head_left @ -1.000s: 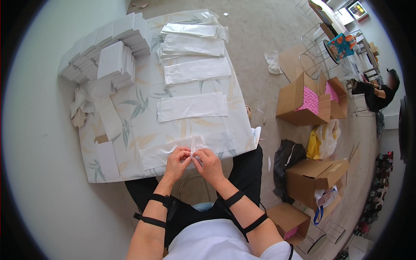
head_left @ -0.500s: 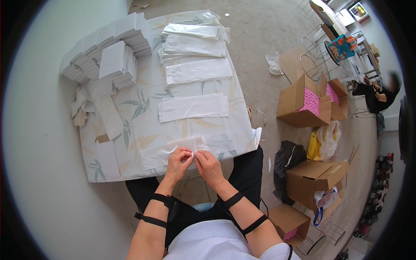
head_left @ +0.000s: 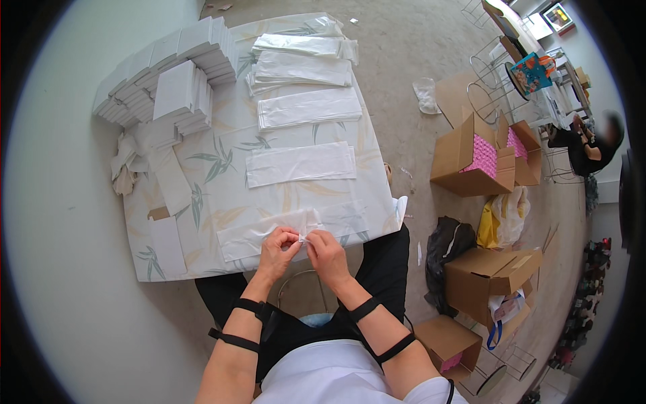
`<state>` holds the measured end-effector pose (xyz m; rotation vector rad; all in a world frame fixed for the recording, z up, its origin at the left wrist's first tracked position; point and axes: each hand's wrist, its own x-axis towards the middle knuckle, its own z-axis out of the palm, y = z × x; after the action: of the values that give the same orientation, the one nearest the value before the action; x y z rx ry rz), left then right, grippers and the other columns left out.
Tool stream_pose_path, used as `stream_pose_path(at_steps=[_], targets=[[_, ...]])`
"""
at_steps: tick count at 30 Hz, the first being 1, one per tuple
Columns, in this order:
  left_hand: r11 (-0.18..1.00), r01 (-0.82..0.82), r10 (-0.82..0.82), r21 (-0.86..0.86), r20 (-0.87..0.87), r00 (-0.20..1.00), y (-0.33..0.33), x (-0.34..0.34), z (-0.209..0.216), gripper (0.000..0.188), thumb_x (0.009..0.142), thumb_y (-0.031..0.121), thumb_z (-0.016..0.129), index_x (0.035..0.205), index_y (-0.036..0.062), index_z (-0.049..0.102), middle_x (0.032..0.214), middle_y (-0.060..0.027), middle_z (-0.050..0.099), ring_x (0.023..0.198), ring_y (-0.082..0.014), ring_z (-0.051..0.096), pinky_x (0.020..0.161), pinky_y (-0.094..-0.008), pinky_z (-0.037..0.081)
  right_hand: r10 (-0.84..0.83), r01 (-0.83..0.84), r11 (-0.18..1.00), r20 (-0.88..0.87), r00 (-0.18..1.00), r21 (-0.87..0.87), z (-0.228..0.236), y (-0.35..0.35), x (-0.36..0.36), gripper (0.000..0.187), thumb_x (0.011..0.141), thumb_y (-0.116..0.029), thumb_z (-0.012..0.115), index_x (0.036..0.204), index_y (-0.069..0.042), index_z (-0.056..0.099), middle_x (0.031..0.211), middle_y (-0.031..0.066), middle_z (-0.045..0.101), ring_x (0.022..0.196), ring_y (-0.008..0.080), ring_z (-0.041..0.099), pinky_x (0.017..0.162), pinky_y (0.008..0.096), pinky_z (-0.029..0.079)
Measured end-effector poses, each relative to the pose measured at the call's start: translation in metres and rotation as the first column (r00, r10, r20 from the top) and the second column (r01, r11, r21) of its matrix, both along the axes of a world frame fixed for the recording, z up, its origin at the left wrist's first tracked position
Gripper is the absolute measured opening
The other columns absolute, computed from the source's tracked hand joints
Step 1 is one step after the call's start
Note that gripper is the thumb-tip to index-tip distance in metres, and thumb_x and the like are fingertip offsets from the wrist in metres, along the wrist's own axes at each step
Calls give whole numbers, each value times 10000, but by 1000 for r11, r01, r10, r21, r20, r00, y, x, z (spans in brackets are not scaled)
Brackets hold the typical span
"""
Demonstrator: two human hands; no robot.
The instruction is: The recorder is folding small white plastic sheets on a table and organizing them into stacks.
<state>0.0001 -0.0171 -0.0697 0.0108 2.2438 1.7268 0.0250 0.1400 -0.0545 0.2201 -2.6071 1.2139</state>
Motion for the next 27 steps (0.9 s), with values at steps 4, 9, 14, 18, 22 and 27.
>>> stream_pose_path(at_steps=[4, 9, 14, 18, 22, 27], targets=[[999, -13, 14, 31, -8, 1000, 2, 0, 0, 82, 807, 29, 716, 879, -8, 705, 1002, -64, 643, 823, -133, 629, 733, -252, 528, 76, -70, 991, -49, 996, 112, -4, 0, 2, 204, 781, -5, 625, 982, -17, 589, 980, 133, 612, 860, 294, 612, 754, 367, 524], [1000, -12, 13, 6, -22, 1000, 4, 0, 3, 66, 802, 20, 720, 862, -6, 709, 986, -63, 646, 811, -130, 627, 722, -246, 526, 165, -164, 965, 12, 986, 204, 0, 5, -1, 168, 773, -10, 627, 930, -19, 567, 958, 132, 602, 879, 288, 612, 739, 372, 524], [1000, -16, 16, 17, -1, 1000, 5, -1, 5, 68, 805, 46, 721, 850, -3, 706, 986, -64, 648, 797, -127, 623, 724, -247, 522, -52, 53, 998, 40, 998, -39, -7, -3, -2, 112, 790, -4, 634, 880, -22, 569, 882, 134, 604, 807, 294, 616, 668, 387, 509], [1000, -15, 15, 19, 8, 1000, 3, 0, 1, 71, 808, 55, 716, 845, -2, 695, 991, -66, 650, 811, -130, 627, 736, -253, 524, -168, 244, 943, 308, 936, -228, -1, -2, 0, 68, 809, -16, 634, 856, -22, 584, 842, 130, 606, 760, 305, 620, 639, 378, 498], [999, -27, 27, 26, -1, 1000, 2, 0, 1, 66, 814, 51, 705, 842, -3, 679, 1000, -69, 650, 837, -136, 635, 753, -261, 528, -199, 300, 932, 407, 892, -203, 2, 1, 2, 103, 813, -38, 639, 904, -26, 592, 839, 128, 608, 751, 313, 623, 640, 377, 500], [999, -28, 28, 33, 13, 1000, -1, 0, 1, 69, 812, 52, 703, 841, -3, 672, 1006, -71, 644, 846, -141, 638, 768, -269, 532, -235, 248, 966, 149, 960, -73, 19, -15, -4, 280, 809, -96, 649, 1076, -30, 593, 834, 132, 615, 721, 337, 624, 650, 414, 507]])
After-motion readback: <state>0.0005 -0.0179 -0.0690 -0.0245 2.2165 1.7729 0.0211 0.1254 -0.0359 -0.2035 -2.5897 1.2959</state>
